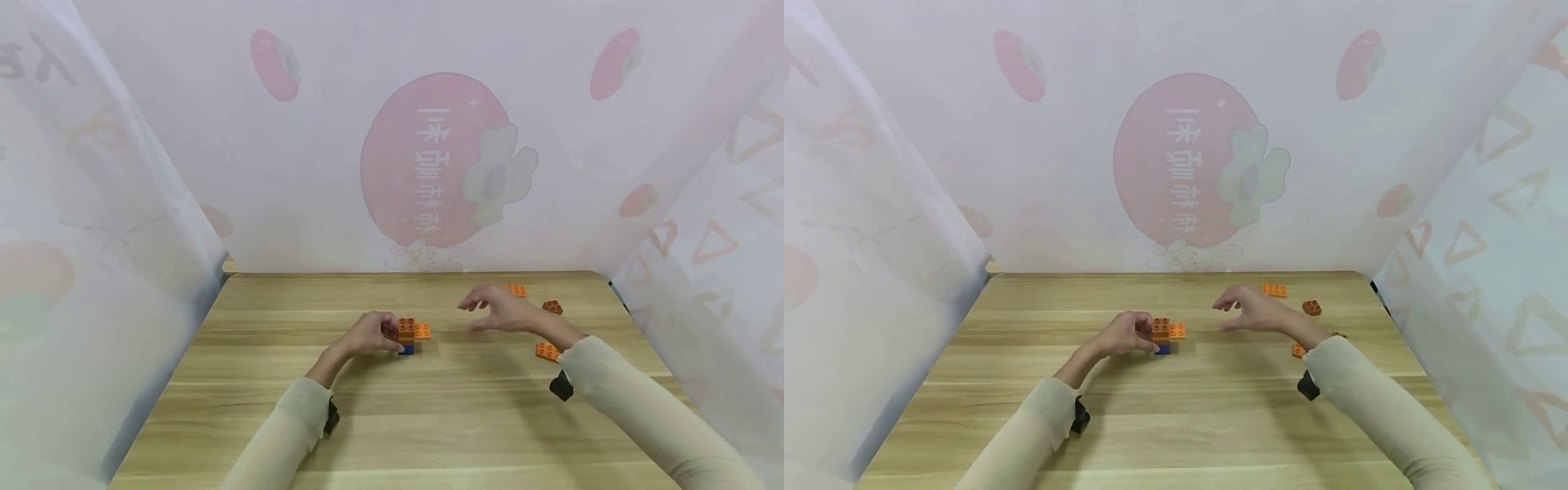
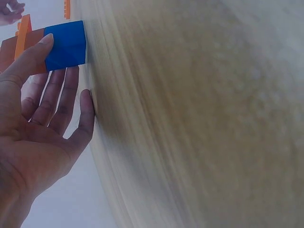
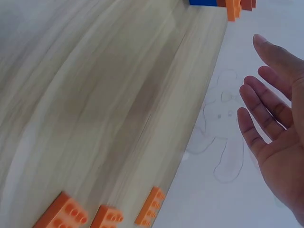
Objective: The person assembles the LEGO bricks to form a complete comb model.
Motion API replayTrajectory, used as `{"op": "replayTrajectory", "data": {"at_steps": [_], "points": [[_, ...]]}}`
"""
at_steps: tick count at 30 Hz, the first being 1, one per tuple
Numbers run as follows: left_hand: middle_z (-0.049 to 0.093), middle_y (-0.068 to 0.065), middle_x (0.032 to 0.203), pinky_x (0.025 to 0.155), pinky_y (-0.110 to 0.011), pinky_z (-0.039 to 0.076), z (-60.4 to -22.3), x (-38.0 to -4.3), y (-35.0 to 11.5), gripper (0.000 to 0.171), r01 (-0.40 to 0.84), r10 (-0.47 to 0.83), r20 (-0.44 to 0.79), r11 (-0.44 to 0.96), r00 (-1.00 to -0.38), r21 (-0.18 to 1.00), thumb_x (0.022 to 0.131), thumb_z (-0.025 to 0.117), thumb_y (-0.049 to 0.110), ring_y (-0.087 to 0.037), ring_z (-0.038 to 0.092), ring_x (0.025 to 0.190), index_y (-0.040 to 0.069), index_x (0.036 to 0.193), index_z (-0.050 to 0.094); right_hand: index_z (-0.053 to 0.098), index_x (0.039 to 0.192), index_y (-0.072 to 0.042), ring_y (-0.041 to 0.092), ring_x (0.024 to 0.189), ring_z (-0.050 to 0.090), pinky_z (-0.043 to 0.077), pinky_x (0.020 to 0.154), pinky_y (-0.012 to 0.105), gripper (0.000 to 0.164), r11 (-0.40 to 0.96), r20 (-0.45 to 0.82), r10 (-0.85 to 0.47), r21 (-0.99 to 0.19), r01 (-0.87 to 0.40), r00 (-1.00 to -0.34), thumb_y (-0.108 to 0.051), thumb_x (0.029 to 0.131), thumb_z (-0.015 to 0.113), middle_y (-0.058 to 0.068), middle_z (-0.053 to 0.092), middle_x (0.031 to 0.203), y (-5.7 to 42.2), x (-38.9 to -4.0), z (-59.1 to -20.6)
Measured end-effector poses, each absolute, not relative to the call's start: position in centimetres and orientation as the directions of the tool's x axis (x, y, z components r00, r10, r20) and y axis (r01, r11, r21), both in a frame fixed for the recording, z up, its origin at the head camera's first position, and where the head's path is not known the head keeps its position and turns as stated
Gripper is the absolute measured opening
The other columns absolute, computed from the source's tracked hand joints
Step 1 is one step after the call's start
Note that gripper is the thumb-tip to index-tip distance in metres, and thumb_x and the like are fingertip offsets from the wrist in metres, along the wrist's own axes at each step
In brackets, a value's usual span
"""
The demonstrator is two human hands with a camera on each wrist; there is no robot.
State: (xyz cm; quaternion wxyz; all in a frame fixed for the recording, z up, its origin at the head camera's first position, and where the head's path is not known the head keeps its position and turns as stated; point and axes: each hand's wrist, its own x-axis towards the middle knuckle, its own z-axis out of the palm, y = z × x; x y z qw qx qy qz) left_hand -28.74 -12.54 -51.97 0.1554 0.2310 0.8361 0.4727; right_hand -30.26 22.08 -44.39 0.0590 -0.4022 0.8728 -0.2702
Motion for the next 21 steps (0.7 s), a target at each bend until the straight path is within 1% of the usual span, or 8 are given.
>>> {"op": "replayTrajectory", "data": {"at_steps": [5, 12, 18, 21], "points": [[0.076, -0.007, 0.103, 0.086, -0.031, 0.063, -51.8, -28.7, -12.5, 0.029, 0.241, 0.533, -0.045, 0.455, -0.845, 0.857, 0.082, 0.089, 0.001, -0.020, 0.075, 0.095, 0.002, 0.104, 0.069, 0.075, 0.124, -0.005, 0.029, 0.106, 0.071, 0.060, 0.092, 0.052, 0.039, 0.553, 0.108, -0.723, -0.502, -0.665, -0.683, -0.020, 0.090, 0.087, 0.012, 0.075, 0.119, 23.6, -29.8, -44.6], [0.075, -0.007, 0.102, 0.087, -0.031, 0.063, -51.9, -29.0, -12.5, 0.029, 0.238, 0.529, -0.053, 0.466, -0.847, 0.853, 0.082, 0.090, 0.002, -0.018, 0.074, 0.094, 0.003, 0.103, 0.069, 0.076, 0.121, -0.008, 0.028, 0.104, 0.072, 0.061, 0.090, 0.050, 0.036, 0.597, 0.097, -0.698, -0.469, -0.651, -0.710, -0.020, 0.089, 0.088, 0.007, 0.075, 0.116, 26.2, -29.3, -45.0], [0.075, -0.007, 0.101, 0.086, -0.031, 0.063, -52.0, -29.0, -12.6, 0.029, 0.239, 0.535, -0.052, 0.460, -0.843, 0.855, 0.082, 0.090, 0.002, -0.018, 0.074, 0.093, 0.003, 0.103, 0.069, 0.077, 0.120, -0.006, 0.032, 0.103, 0.072, 0.060, 0.089, 0.055, 0.034, 0.616, 0.060, -0.683, -0.488, -0.618, -0.728, -0.021, 0.090, 0.087, 0.011, 0.076, 0.116, 28.1, -28.9, -45.7], [0.075, -0.007, 0.101, 0.086, -0.031, 0.063, -52.1, -28.9, -12.6, 0.030, 0.238, 0.536, -0.052, 0.457, -0.842, 0.857, 0.082, 0.090, 0.002, -0.018, 0.074, 0.093, 0.003, 0.103, 0.070, 0.077, 0.120, -0.004, 0.034, 0.103, 0.071, 0.059, 0.088, 0.058, 0.034, 0.626, 0.050, -0.670, -0.498, -0.600, -0.740, -0.017, 0.089, 0.087, 0.014, 0.076, 0.115, 28.9, -28.5, -46.0]]}}
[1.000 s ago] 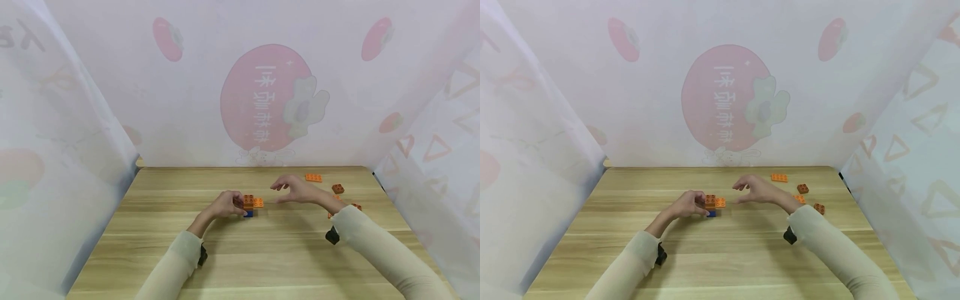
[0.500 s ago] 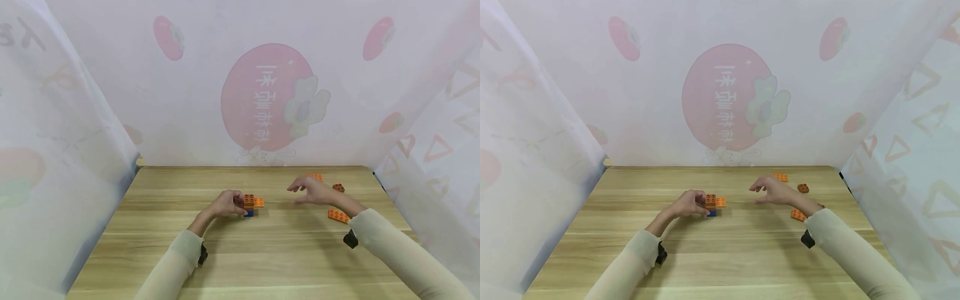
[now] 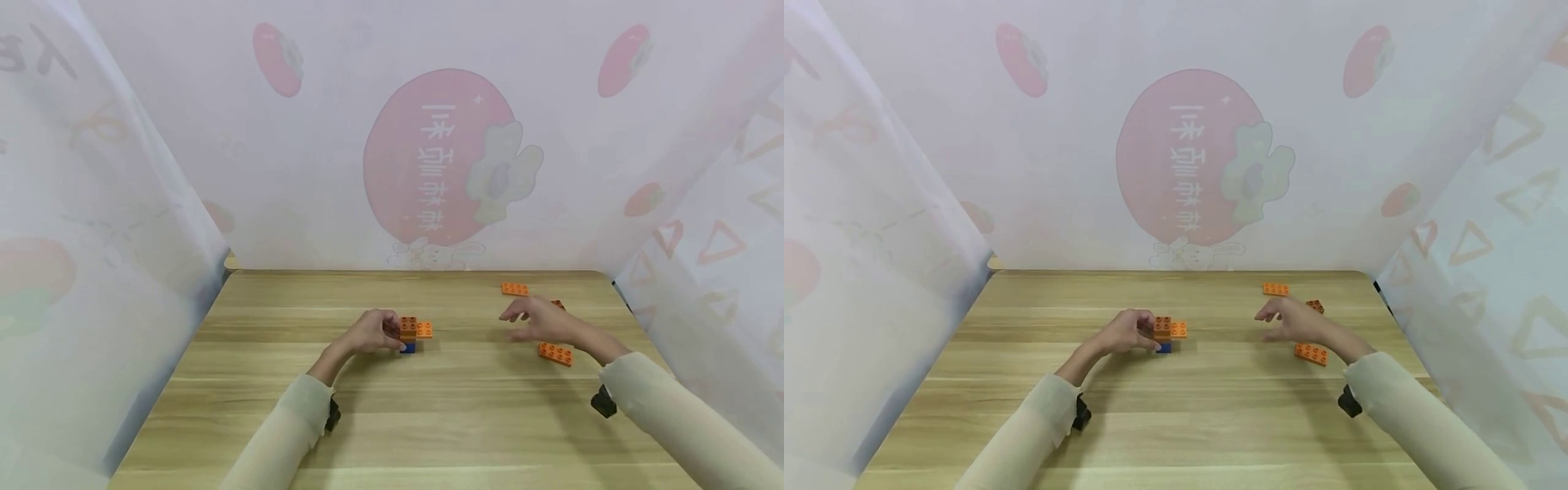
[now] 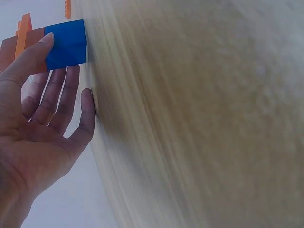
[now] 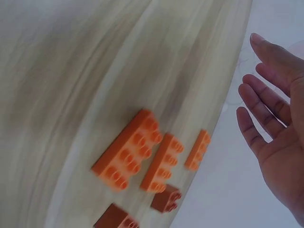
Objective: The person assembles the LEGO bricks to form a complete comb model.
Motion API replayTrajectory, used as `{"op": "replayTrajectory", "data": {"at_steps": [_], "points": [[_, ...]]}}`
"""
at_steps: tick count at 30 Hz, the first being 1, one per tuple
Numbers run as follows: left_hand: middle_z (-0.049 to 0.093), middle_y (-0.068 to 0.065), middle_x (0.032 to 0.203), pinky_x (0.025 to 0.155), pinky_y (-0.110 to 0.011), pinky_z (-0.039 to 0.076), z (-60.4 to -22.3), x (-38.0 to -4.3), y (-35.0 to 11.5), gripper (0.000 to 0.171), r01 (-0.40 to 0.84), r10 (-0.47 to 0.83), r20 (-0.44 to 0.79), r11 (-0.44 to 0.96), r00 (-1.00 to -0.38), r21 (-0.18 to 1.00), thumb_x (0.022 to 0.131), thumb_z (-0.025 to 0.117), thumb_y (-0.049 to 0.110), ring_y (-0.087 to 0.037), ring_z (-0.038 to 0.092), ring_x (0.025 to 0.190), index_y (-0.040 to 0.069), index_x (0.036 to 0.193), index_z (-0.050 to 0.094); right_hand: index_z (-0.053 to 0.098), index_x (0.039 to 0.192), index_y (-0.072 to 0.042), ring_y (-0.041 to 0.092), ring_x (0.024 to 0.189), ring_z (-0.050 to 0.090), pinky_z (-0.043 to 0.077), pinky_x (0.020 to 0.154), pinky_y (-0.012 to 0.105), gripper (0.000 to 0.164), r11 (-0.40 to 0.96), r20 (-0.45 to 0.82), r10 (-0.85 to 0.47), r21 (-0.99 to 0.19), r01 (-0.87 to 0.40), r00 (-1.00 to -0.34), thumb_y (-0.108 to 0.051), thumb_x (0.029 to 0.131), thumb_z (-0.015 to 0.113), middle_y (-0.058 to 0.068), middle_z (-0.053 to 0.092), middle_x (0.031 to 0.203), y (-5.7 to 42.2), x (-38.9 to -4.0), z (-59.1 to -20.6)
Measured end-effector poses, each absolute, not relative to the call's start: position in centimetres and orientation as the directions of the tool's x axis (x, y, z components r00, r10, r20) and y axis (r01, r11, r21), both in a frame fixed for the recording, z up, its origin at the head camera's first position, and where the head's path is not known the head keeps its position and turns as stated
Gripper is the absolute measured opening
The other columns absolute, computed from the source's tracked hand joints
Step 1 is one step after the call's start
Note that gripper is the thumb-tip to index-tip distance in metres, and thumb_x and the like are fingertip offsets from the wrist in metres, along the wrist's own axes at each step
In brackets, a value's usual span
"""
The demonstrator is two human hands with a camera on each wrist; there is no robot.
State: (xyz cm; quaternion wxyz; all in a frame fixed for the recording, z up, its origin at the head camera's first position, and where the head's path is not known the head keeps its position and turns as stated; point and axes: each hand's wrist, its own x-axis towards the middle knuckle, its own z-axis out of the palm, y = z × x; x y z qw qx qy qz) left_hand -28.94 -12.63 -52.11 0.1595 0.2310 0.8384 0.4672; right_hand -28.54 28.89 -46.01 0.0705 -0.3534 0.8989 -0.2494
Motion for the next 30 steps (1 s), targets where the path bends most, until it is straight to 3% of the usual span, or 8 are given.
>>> {"op": "replayTrajectory", "data": {"at_steps": [7, 16, 30], "points": [[0.075, -0.007, 0.101, 0.085, -0.030, 0.063, -52.2, -28.9, -12.6, 0.030, 0.239, 0.530, -0.050, 0.462, -0.847, 0.854, 0.082, 0.090, 0.002, -0.017, 0.073, 0.093, 0.003, 0.103, 0.069, 0.076, 0.122, -0.001, 0.034, 0.106, 0.070, 0.060, 0.089, 0.057, 0.038, 0.665, -0.008, -0.625, -0.528, -0.528, -0.780, -0.016, 0.089, 0.088, 0.015, 0.075, 0.117, 31.1, -28.0, -46.6], [0.076, -0.007, 0.102, 0.086, -0.031, 0.063, -52.0, -28.8, -12.5, 0.029, 0.243, 0.535, -0.045, 0.456, -0.843, 0.856, 0.082, 0.090, 0.001, -0.018, 0.074, 0.093, 0.003, 0.103, 0.069, 0.075, 0.120, 0.001, 0.036, 0.105, 0.072, 0.061, 0.089, 0.055, 0.041, 0.664, -0.012, -0.653, -0.491, -0.564, -0.758, -0.019, 0.087, 0.090, 0.015, 0.075, 0.116, 33.8, -27.8, -47.2], [0.075, -0.005, 0.101, 0.087, -0.031, 0.062, -52.1, -28.8, -12.6, 0.030, 0.243, 0.530, -0.045, 0.461, -0.847, 0.853, 0.081, 0.091, 0.003, -0.017, 0.072, 0.093, 0.004, 0.103, 0.069, 0.075, 0.119, 0.001, 0.034, 0.100, 0.074, 0.063, 0.083, 0.049, 0.040, 0.693, -0.032, -0.634, -0.467, -0.549, -0.773, -0.017, 0.086, 0.090, 0.016, 0.077, 0.115, 35.9, -27.1, -48.4]]}}
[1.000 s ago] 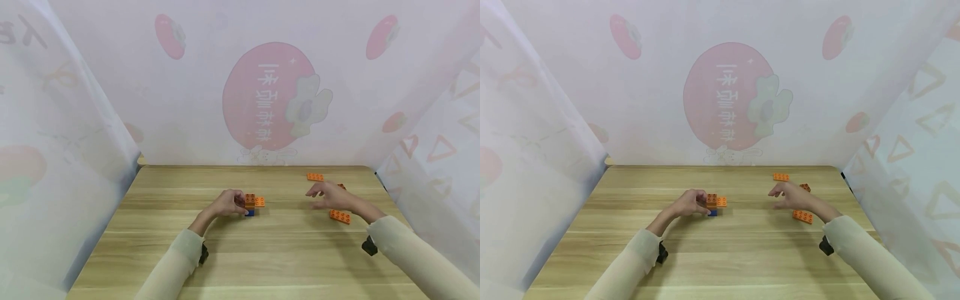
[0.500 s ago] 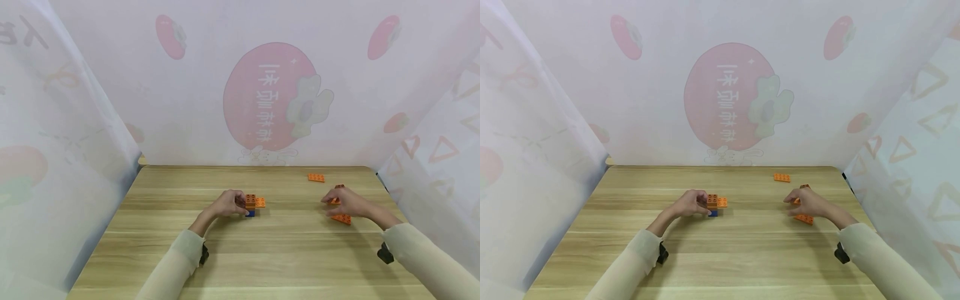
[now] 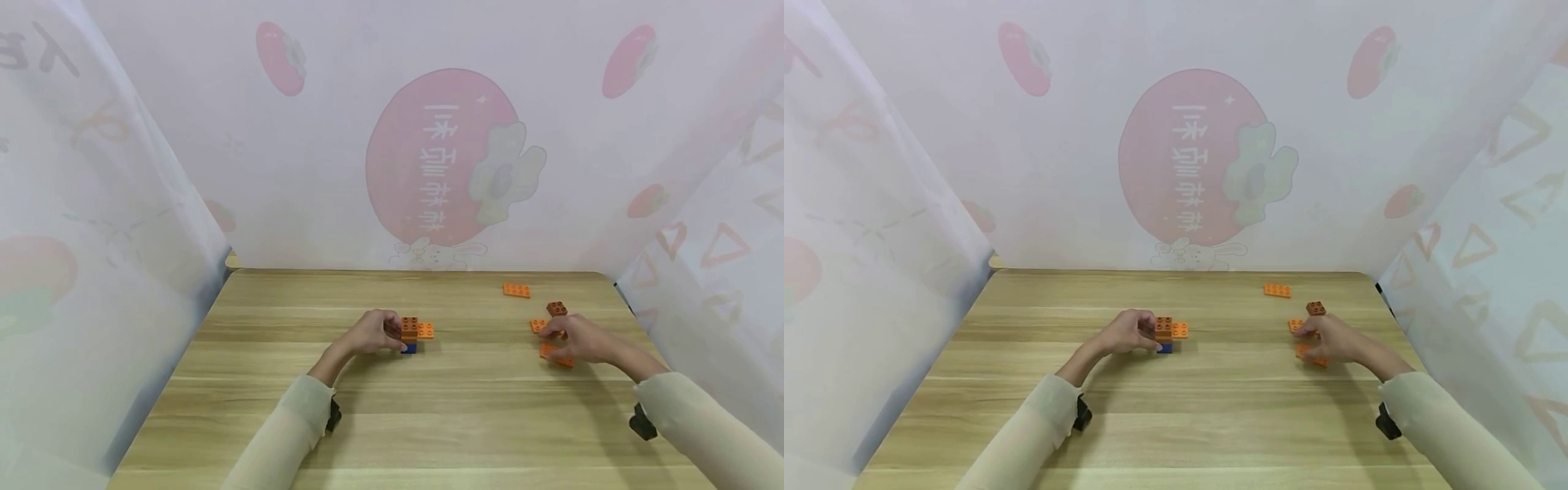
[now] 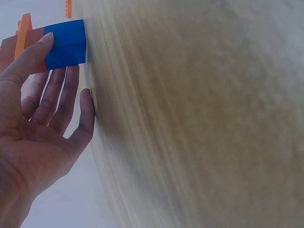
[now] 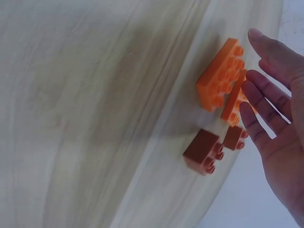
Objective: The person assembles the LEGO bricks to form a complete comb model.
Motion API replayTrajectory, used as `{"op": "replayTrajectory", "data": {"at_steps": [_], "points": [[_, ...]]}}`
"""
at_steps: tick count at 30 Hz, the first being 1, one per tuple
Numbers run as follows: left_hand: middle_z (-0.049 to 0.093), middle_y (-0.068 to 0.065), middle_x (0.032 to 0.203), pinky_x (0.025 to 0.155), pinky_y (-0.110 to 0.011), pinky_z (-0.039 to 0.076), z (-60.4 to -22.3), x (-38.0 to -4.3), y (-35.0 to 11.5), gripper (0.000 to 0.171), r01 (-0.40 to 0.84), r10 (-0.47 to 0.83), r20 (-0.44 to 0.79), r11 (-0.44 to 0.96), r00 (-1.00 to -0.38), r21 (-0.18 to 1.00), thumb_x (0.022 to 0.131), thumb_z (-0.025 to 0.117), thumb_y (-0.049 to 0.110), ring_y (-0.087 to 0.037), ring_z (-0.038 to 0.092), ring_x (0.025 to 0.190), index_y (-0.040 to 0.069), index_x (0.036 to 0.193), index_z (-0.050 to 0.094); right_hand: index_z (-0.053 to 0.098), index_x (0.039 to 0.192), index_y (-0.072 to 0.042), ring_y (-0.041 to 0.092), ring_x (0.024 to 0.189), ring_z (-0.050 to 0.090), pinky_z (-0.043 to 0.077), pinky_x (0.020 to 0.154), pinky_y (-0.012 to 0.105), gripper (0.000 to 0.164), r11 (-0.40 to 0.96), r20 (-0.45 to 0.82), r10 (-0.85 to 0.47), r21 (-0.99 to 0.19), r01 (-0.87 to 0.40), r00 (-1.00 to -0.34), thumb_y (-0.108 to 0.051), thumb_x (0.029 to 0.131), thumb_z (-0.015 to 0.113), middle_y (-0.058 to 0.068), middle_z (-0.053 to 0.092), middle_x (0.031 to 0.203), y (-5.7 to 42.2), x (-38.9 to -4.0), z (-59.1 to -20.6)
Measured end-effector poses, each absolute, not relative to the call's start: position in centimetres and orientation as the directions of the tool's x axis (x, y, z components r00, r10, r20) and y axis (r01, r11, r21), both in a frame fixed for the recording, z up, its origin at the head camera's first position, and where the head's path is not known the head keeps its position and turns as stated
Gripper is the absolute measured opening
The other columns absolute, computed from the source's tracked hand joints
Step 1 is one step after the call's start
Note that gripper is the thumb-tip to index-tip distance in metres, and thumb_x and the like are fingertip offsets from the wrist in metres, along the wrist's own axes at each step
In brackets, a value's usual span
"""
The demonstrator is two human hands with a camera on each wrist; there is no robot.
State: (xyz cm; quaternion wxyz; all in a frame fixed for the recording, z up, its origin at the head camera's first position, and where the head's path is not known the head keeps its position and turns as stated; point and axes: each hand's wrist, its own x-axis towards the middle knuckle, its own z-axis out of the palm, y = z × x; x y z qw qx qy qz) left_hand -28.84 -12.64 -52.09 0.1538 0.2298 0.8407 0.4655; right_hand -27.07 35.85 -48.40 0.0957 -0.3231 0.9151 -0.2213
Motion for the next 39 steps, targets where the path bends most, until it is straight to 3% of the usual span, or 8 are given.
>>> {"op": "replayTrajectory", "data": {"at_steps": [9, 22, 39], "points": [[0.075, -0.004, 0.100, 0.087, -0.032, 0.062, -52.0, -28.8, -12.6, 0.030, 0.242, 0.525, -0.047, 0.467, -0.850, 0.850, 0.082, 0.091, 0.004, -0.017, 0.072, 0.093, 0.004, 0.102, 0.070, 0.078, 0.114, -0.006, 0.022, 0.095, 0.074, 0.064, 0.081, 0.042, 0.041, 0.722, -0.027, -0.602, -0.447, -0.529, -0.798, -0.026, 0.082, 0.094, 0.004, 0.077, 0.109, 37.3, -26.6, -49.4], [0.075, -0.006, 0.102, 0.087, -0.032, 0.062, -51.9, -28.6, -12.6, 0.031, 0.227, 0.523, -0.055, 0.460, -0.851, 0.858, 0.082, 0.090, 0.002, -0.017, 0.072, 0.094, 0.003, 0.104, 0.069, 0.079, 0.111, -0.005, 0.017, 0.091, 0.072, 0.062, 0.077, 0.035, 0.043, 0.715, 0.012, -0.610, -0.422, -0.557, -0.792, -0.028, 0.078, 0.096, 0.002, 0.075, 0.106, 37.8, -26.3, -50.3], [0.075, -0.005, 0.102, 0.087, -0.031, 0.062, -51.8, -28.5, -12.5, 0.030, 0.225, 0.512, -0.061, 0.478, -0.857, 0.849, 0.082, 0.090, 0.002, -0.016, 0.072, 0.094, 0.004, 0.104, 0.069, 0.080, 0.109, -0.004, 0.009, 0.086, 0.066, 0.058, 0.071, 0.031, 0.035, 0.704, 0.061, -0.632, -0.374, -0.605, -0.773, -0.012, 0.078, 0.093, -0.001, 0.073, 0.100, 37.8, -26.4, -50.6]]}}
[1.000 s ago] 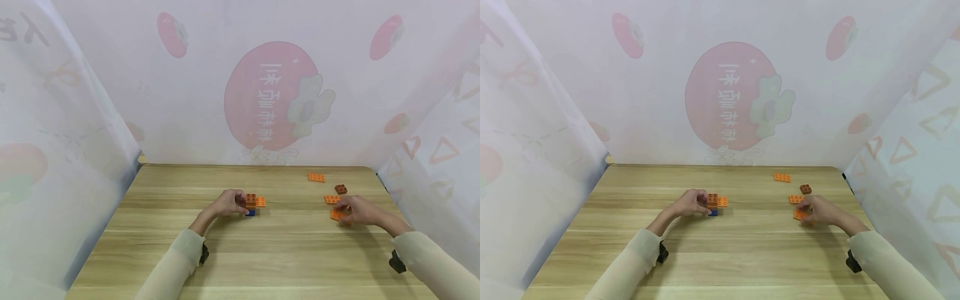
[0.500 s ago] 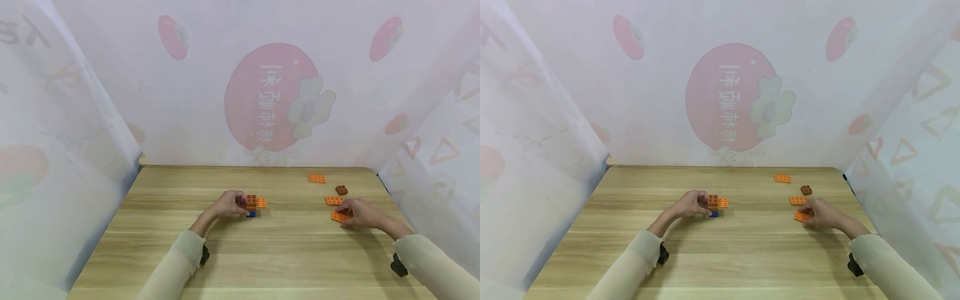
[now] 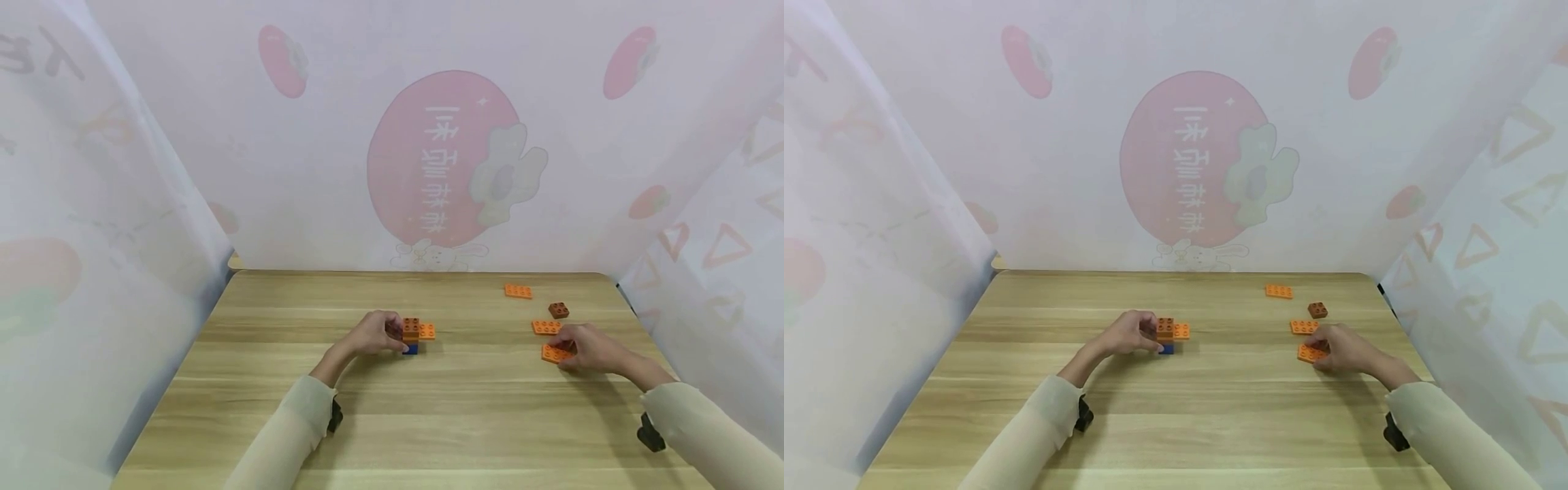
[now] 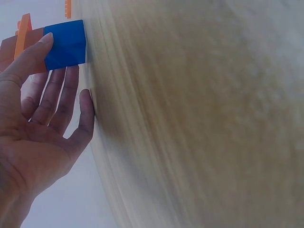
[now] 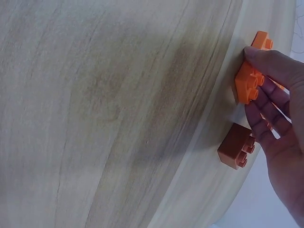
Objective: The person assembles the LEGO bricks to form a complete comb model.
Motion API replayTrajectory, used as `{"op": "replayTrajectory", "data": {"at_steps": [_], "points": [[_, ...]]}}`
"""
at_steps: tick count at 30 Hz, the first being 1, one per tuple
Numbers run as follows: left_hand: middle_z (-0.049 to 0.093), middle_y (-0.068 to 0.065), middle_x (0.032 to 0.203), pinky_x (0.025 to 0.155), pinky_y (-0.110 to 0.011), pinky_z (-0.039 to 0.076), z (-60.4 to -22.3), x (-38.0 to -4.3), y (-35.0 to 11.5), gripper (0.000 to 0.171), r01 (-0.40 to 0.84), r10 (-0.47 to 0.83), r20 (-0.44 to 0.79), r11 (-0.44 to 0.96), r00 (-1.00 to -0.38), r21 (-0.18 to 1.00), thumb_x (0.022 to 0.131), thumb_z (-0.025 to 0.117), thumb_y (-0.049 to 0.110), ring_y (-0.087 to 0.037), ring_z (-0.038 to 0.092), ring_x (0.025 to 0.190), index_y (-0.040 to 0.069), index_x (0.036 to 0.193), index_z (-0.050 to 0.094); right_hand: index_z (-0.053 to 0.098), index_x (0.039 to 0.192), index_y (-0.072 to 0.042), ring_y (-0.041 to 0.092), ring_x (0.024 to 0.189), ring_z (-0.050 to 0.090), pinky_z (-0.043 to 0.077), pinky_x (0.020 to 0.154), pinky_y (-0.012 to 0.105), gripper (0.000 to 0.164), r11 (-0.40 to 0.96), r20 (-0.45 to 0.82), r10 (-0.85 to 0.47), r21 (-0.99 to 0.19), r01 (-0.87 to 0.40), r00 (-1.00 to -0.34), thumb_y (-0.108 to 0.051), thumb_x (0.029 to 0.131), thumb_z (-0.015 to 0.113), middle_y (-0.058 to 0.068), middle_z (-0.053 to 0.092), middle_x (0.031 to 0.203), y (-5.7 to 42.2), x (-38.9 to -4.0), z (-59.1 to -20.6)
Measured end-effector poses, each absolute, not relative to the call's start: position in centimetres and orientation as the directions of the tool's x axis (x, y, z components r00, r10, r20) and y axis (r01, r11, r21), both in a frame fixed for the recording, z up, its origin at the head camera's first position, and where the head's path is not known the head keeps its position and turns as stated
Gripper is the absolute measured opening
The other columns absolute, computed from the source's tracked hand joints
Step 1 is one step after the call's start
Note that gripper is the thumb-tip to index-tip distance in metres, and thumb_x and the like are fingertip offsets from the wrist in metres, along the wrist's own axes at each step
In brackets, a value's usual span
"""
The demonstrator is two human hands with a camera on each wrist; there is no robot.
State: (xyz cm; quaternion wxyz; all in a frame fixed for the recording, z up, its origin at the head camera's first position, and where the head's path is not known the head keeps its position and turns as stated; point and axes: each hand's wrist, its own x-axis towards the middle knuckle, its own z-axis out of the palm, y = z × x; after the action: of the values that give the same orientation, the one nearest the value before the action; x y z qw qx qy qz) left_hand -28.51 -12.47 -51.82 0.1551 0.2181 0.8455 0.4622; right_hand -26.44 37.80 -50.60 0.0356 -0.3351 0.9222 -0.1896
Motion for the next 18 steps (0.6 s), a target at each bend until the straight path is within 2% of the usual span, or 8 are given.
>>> {"op": "replayTrajectory", "data": {"at_steps": [12, 18], "points": [[0.074, -0.006, 0.102, 0.087, -0.031, 0.062, -51.9, -28.6, -12.6, 0.030, 0.209, 0.510, -0.069, 0.467, -0.857, 0.859, 0.082, 0.090, 0.002, -0.017, 0.072, 0.094, 0.004, 0.104, 0.069, 0.080, 0.110, -0.006, 0.010, 0.086, 0.067, 0.059, 0.071, 0.030, 0.036, 0.706, 0.063, -0.626, -0.378, -0.599, -0.778, -0.012, 0.078, 0.094, -0.001, 0.072, 0.101, 37.1, -26.8, -50.0], [0.074, -0.006, 0.101, 0.086, -0.031, 0.062, -51.9, -28.6, -12.6, 0.030, 0.214, 0.508, -0.067, 0.474, -0.859, 0.854, 0.082, 0.090, 0.003, -0.016, 0.071, 0.094, 0.004, 0.103, 0.069, 0.079, 0.112, -0.004, 0.016, 0.088, 0.070, 0.062, 0.073, 0.034, 0.035, 0.699, 0.066, -0.627, -0.393, -0.598, -0.776, -0.006, 0.080, 0.092, 0.004, 0.074, 0.106, 36.1, -27.0, -49.2]]}}
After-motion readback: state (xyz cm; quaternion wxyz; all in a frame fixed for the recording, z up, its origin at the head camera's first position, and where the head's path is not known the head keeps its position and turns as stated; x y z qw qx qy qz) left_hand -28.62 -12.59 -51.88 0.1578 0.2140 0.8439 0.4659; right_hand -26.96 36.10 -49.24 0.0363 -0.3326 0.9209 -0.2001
